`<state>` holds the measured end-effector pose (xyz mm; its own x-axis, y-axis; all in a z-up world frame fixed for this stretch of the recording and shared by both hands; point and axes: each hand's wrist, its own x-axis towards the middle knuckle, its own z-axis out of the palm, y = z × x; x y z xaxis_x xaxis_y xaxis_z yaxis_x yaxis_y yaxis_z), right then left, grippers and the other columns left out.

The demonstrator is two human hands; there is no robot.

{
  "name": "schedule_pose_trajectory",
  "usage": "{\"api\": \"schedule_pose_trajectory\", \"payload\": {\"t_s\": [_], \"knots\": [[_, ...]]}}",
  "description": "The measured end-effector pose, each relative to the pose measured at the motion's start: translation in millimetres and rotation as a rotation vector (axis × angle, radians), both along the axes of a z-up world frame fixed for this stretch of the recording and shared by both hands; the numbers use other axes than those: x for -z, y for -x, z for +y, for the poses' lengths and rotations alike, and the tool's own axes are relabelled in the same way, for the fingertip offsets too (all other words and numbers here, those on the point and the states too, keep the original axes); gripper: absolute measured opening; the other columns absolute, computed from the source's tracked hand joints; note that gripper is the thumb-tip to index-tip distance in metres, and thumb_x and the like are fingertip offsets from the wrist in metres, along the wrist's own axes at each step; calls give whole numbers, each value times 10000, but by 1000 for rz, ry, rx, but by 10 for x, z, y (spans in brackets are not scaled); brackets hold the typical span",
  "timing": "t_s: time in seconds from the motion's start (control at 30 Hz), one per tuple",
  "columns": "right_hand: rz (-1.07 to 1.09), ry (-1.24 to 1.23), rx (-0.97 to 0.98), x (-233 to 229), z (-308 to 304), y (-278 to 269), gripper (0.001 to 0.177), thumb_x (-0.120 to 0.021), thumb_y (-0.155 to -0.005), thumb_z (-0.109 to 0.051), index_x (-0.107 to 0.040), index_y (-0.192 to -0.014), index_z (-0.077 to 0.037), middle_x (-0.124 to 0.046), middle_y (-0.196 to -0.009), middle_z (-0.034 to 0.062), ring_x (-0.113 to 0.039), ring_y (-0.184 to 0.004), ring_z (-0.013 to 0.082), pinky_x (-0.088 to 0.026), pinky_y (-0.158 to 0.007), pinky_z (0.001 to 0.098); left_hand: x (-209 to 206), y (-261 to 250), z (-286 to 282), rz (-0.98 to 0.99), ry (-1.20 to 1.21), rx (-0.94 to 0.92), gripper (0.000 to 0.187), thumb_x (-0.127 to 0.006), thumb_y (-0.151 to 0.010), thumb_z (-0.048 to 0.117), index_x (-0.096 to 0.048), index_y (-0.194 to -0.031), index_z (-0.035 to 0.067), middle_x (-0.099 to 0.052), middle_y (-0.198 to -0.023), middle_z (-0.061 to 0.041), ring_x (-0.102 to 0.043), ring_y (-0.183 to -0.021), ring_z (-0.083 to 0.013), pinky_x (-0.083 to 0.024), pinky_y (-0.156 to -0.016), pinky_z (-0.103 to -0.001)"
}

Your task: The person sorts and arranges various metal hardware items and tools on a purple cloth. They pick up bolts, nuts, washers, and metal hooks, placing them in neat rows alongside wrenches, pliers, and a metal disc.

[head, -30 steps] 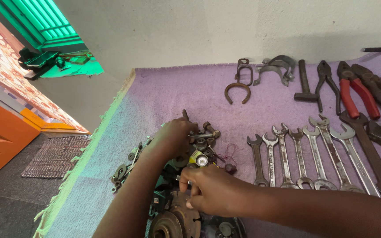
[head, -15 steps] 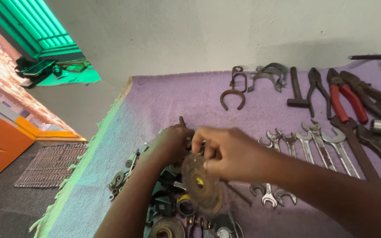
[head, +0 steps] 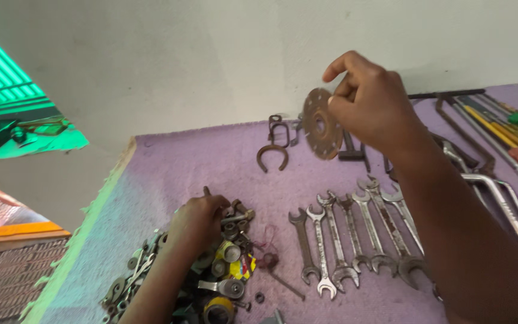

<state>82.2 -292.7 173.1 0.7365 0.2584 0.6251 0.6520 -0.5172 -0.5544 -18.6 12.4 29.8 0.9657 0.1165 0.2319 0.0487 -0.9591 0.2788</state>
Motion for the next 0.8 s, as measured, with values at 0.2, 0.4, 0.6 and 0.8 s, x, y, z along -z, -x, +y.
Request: {"api": "schedule_pose_trajectory", "payload": {"t_s": [0.2, 0.4, 0.6, 0.8], "knots": [[-127, -61, 92, -20, -258, -137, 281, -650, -848, 23, -649, -1125, -25, -730, -777, 62, -700, -676, 128, -547, -625, 280, 141, -41, -96, 76, -180, 77, 274, -629, -859, 121, -745, -1081, 231, -708, -1033, -75, -723, -902, -346, -585, -760, -478], [-152, -24, 87, -295, -402, 126, 250, -655, -856, 23, -646, -1100, -28, -722, -734, 52, -689, -645, 116, -538, -601, 286, 225, -76, -169, 207, -378, 65, 332, -640, -859, 106, -683, -1170, 214, -654, -1141, -99, -715, -982, -334, -587, -813, -458], [-142, 49, 212, -520, -1354, 780, 265, -692, -888, -10, -664, -1151, -36, -725, -843, 70, -687, -714, 102, -564, -619, 285, 133, 5, 10, 25, -120, 375, 246, -685, -843, 137, -726, -1084, 158, -743, -1062, -127, -705, -1039, -362, -565, -911, -469], [92, -166, 450, -158, -2540, 1390, 226, -658, -934, -20, -673, -1159, -42, -694, -868, 71, -658, -701, 108, -556, -554, 281, -541, 574, -594, 114, -228, 236, 493, -728, -821, 326, -656, -1304, 258, -702, -1216, -40, -603, -1242, -302, -502, -1024, -438]]}}
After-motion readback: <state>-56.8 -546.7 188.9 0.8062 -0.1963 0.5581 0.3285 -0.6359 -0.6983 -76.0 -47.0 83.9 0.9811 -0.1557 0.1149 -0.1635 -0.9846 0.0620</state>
